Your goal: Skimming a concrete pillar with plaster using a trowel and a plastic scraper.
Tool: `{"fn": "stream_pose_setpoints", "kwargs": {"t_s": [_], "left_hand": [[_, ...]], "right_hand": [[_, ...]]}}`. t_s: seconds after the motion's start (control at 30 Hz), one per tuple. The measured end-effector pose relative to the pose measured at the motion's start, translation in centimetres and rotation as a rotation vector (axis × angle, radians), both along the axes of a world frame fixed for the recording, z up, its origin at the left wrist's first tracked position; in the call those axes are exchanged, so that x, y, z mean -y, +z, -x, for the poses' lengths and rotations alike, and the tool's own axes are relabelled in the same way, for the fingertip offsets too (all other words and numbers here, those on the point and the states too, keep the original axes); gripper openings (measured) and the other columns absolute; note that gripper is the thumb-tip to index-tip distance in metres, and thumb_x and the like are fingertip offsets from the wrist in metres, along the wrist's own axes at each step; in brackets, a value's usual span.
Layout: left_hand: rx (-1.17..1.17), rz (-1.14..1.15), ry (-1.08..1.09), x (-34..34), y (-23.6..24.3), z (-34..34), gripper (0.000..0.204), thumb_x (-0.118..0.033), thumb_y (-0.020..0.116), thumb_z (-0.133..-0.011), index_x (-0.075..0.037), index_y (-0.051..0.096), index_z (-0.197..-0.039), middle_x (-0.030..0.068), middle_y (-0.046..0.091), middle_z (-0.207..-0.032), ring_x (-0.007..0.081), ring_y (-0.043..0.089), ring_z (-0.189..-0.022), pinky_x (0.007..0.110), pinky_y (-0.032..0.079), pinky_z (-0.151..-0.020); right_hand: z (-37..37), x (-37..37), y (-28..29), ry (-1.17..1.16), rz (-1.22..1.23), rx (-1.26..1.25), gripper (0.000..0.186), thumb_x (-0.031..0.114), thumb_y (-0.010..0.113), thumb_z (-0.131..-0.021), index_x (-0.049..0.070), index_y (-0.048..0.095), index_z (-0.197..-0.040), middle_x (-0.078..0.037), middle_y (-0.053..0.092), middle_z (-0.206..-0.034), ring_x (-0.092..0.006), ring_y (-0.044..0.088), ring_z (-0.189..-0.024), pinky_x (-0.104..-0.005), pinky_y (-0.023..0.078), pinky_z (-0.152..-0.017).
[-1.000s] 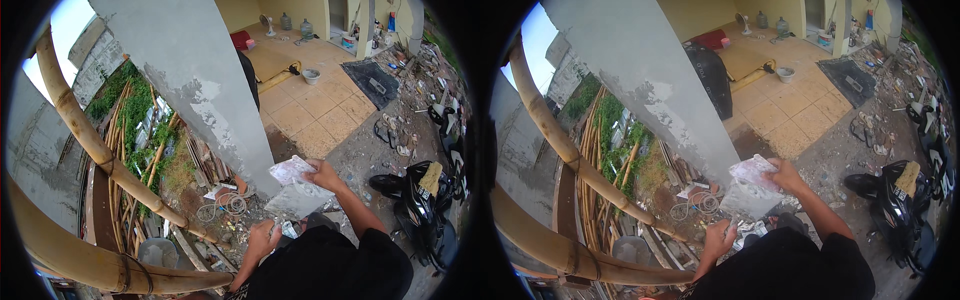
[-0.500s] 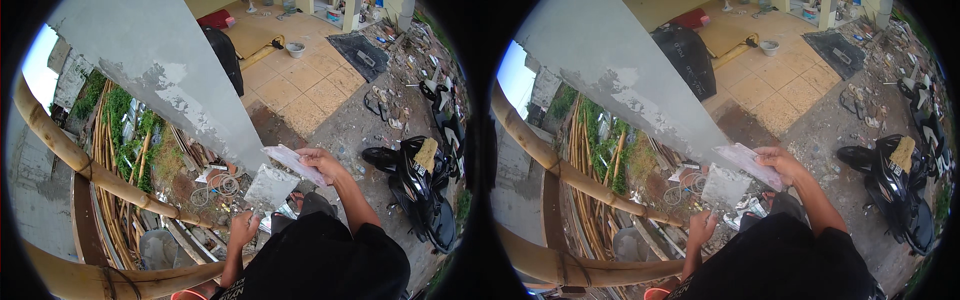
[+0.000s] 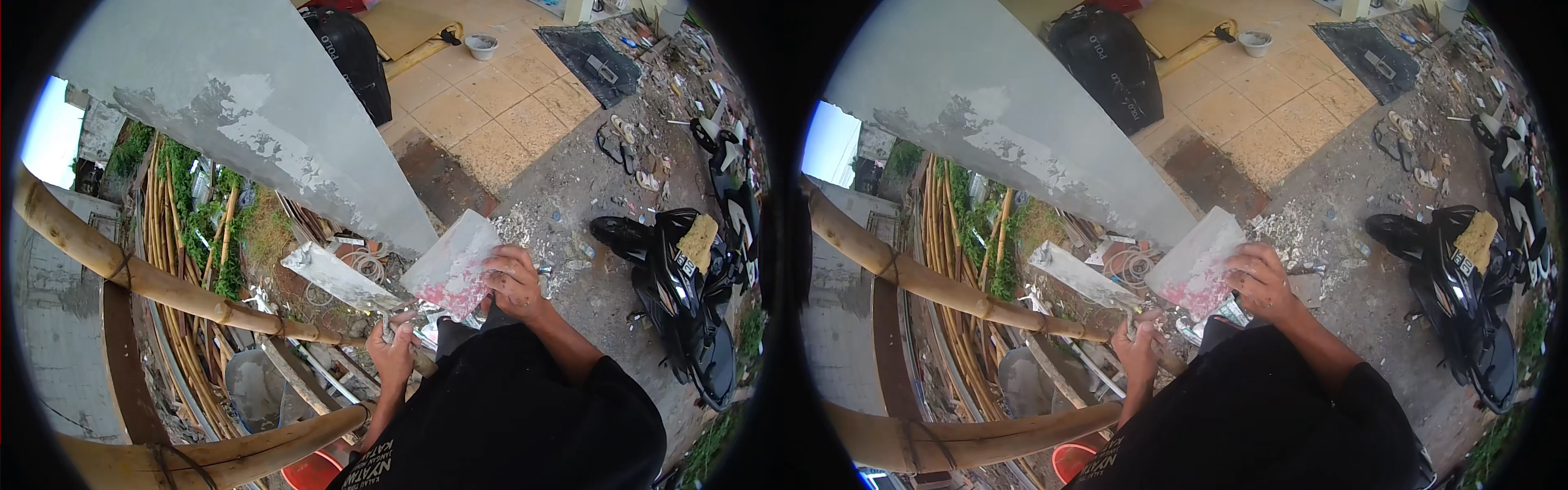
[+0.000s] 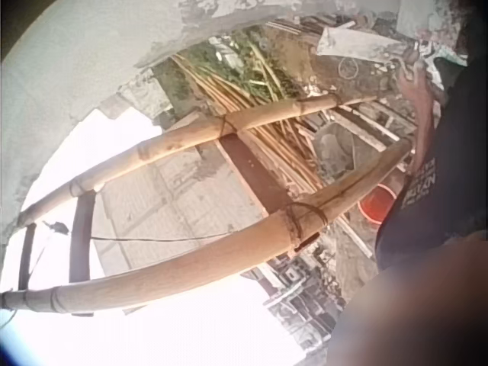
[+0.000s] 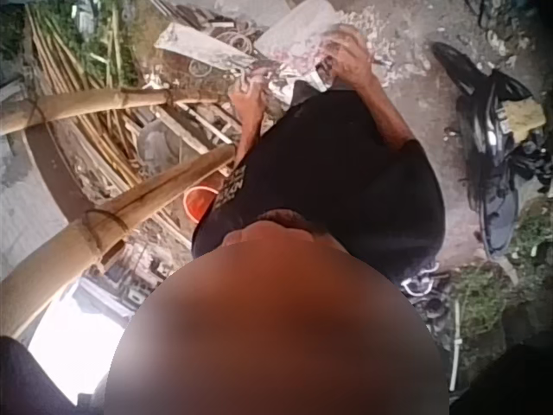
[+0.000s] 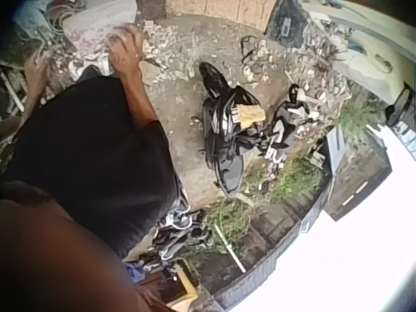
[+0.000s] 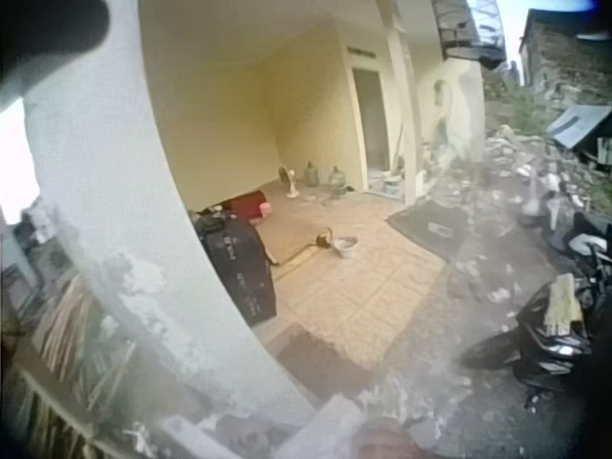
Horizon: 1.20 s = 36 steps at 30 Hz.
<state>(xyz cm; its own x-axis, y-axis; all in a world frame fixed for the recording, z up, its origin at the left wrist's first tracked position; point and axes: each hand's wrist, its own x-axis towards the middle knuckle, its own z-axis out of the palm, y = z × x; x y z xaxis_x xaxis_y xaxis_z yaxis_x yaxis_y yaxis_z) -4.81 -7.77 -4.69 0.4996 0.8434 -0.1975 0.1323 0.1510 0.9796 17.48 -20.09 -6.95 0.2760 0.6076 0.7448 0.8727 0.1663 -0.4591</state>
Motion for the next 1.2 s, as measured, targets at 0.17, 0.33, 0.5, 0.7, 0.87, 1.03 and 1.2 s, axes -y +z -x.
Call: {"fn": "stream_pose_setpoints", "kwargs": {"t_s": [0.17, 0.33, 0.5, 0.7, 0.87, 1.03, 1.2], "left_hand": [[0.034, 0.069, 0.145, -0.1, 1.1, -1.6, 0.021, -0.004, 0.074, -0.081, -0.002, 0.053, -0.077, 0.0025, 0.058, -0.070, 0.0089, 0.053, -0.057, 0.024, 0.043, -0.054], [0.064, 0.124, 0.229, 0.3, 0.3, -2.5, 0.028, 0.000, 0.076, -0.079, -0.007, 0.048, -0.075, 0.0014, 0.055, -0.069, 0.0103, 0.053, -0.056, 0.024, 0.043, -0.054], [0.074, 0.181, 0.303, 0.6, -2.3, -3.0, 0.030, 0.000, 0.076, -0.077, -0.007, 0.048, -0.076, 0.0016, 0.056, -0.070, 0.0102, 0.054, -0.060, 0.025, 0.044, -0.056], [-0.179, 0.174, 0.070, 0.7, -6.3, -2.2, 0.024, -0.004, 0.078, -0.078, -0.004, 0.054, -0.077, -0.0003, 0.058, -0.072, 0.0075, 0.052, -0.064, 0.023, 0.043, -0.060], [-0.523, -0.047, 0.030, -0.1, -12.1, 3.3, 0.018, -0.007, 0.078, -0.078, 0.001, 0.062, -0.077, 0.0014, 0.060, -0.070, 0.0080, 0.053, -0.064, 0.025, 0.044, -0.059], [-0.785, -0.121, -0.099, 0.8, -15.0, 8.1, 0.020, -0.011, 0.078, -0.079, 0.001, 0.062, -0.078, 0.0031, 0.062, -0.068, 0.0083, 0.054, -0.061, 0.025, 0.043, -0.056], [-0.849, 0.256, 0.004, 2.1, -18.8, 9.8, 0.025, -0.021, 0.067, -0.089, 0.001, 0.061, -0.079, 0.0058, 0.060, -0.062, 0.0105, 0.055, -0.052, 0.026, 0.043, -0.049]], "right_hand": [[1.2, -0.9, 0.0, 0.117, -0.043, -0.022, 0.031, -0.005, 0.074, -0.058, 0.004, 0.065, -0.086, -0.013, 0.064, -0.104, -0.0345, 0.058, -0.101, -0.0445, 0.049, -0.086], [4.7, -1.4, -3.5, -0.104, -0.156, -0.684, 0.042, -0.008, 0.057, -0.071, 0.003, 0.054, -0.112, -0.014, 0.050, -0.122, -0.0336, 0.053, -0.112, -0.0432, 0.042, -0.097], [4.8, 1.6, -7.7, 0.913, -0.182, -2.199, 0.062, 0.002, 0.056, -0.082, 0.003, 0.034, -0.141, -0.015, 0.047, -0.136, -0.0278, 0.043, -0.130, -0.0451, 0.035, -0.108], [7.4, 1.9, -13.4, 0.709, -0.255, -2.336, 0.047, 0.006, 0.055, -0.092, 0.001, 0.044, -0.136, -0.013, 0.055, -0.131, -0.0292, 0.053, -0.121, -0.0468, 0.042, -0.103], [6.0, 1.6, -21.0, 0.168, 0.228, -2.262, 0.035, 0.011, 0.059, -0.092, 0.005, 0.054, -0.126, -0.006, 0.063, -0.114, -0.0201, 0.062, -0.102, -0.0377, 0.051, -0.086], [5.4, 0.6, -33.0, -0.290, 0.282, -1.836, 0.032, 0.023, 0.056, -0.095, -0.006, 0.062, -0.108, -0.012, 0.070, -0.093, -0.0213, 0.069, -0.078, -0.0368, 0.055, -0.065], [6.0, -3.4, -48.1, -0.516, 0.599, -1.627, 0.047, 0.036, 0.055, -0.091, -0.009, 0.063, -0.101, -0.026, 0.068, -0.085, -0.0370, 0.069, -0.083, -0.0455, 0.053, -0.070]]}}
